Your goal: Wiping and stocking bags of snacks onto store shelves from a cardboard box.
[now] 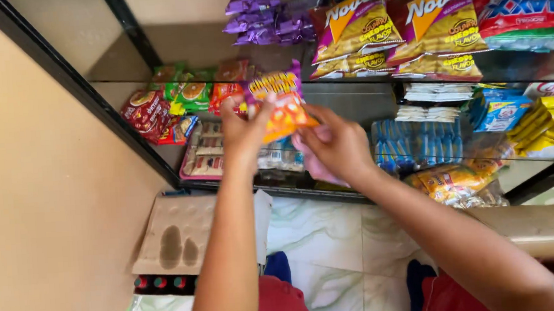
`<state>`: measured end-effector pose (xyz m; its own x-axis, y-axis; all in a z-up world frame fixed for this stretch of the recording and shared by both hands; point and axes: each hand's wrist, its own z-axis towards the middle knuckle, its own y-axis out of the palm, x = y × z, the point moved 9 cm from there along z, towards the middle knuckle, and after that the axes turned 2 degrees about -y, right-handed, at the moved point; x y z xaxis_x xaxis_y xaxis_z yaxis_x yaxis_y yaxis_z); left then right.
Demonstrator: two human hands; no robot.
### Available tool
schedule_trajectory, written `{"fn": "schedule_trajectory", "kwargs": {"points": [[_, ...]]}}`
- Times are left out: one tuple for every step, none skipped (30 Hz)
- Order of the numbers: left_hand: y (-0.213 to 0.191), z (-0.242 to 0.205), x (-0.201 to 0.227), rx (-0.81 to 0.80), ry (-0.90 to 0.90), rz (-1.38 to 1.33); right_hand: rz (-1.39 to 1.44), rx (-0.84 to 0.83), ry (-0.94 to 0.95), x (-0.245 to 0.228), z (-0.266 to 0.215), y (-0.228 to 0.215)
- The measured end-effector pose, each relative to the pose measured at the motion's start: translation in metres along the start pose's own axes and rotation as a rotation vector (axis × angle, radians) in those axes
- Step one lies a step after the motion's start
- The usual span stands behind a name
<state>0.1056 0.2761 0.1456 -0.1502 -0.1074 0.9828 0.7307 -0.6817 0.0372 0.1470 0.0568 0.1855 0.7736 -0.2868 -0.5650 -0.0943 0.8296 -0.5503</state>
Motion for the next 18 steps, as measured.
{"fn": "schedule_trajectory", "kwargs": {"points": [[-0.002,0.018,0.008,-0.024,0.100,-0.016,-0.045,0.021,0.048,0.006,0.015,0.007],[-0.005,0.028,0.018,-0.024,0.092,-0.014,-0.045,0.015,0.055,0.007,0.028,0.015],[-0.005,0.039,0.020,-0.066,0.001,-0.015,-0.063,0.029,0.089,0.011,0.041,0.022],[-0.006,0.051,0.024,-0.105,-0.084,-0.019,-0.082,0.045,0.116,0.015,0.057,0.030],[-0.006,0.066,0.010,-0.103,-0.088,-0.019,-0.081,0.041,0.117,0.016,0.065,0.037],[-0.004,0.082,0.005,-0.141,-0.021,-0.021,-0.094,0.043,0.168,0.021,0.073,0.044],[-0.002,0.098,-0.001,-0.180,0.044,-0.021,-0.106,0.044,0.219,0.026,0.081,0.051],[-0.002,0.103,-0.006,-0.177,0.042,-0.017,-0.101,0.041,0.220,0.026,0.086,0.057],[0.000,0.107,-0.006,-0.197,0.100,0.040,-0.118,0.025,0.268,0.030,0.090,0.065],[0.005,0.110,-0.007,-0.220,0.155,0.096,-0.138,0.009,0.318,0.036,0.093,0.071],[0.005,0.112,-0.011,-0.219,0.151,0.098,-0.136,0.006,0.321,0.037,0.098,0.075],[0.009,0.108,-0.001,-0.201,0.341,0.320,-0.152,-0.010,0.344,0.040,0.101,0.079],[0.016,0.102,0.007,-0.181,0.531,0.541,-0.168,-0.025,0.367,0.044,0.104,0.083],[0.018,0.098,0.012,-0.185,0.529,0.542,-0.167,-0.025,0.372,0.045,0.106,0.085],[0.016,0.095,0.015,-0.111,0.508,0.650,-0.185,-0.039,0.369,0.046,0.108,0.088],[0.014,0.093,0.021,-0.035,0.489,0.757,-0.203,-0.051,0.365,0.047,0.112,0.089],[0.016,0.093,0.022,-0.038,0.491,0.759,-0.201,-0.049,0.367,0.047,0.115,0.089],[0.014,0.095,0.020,-0.016,0.436,0.790,-0.223,-0.076,0.352,0.045,0.118,0.090]]}}
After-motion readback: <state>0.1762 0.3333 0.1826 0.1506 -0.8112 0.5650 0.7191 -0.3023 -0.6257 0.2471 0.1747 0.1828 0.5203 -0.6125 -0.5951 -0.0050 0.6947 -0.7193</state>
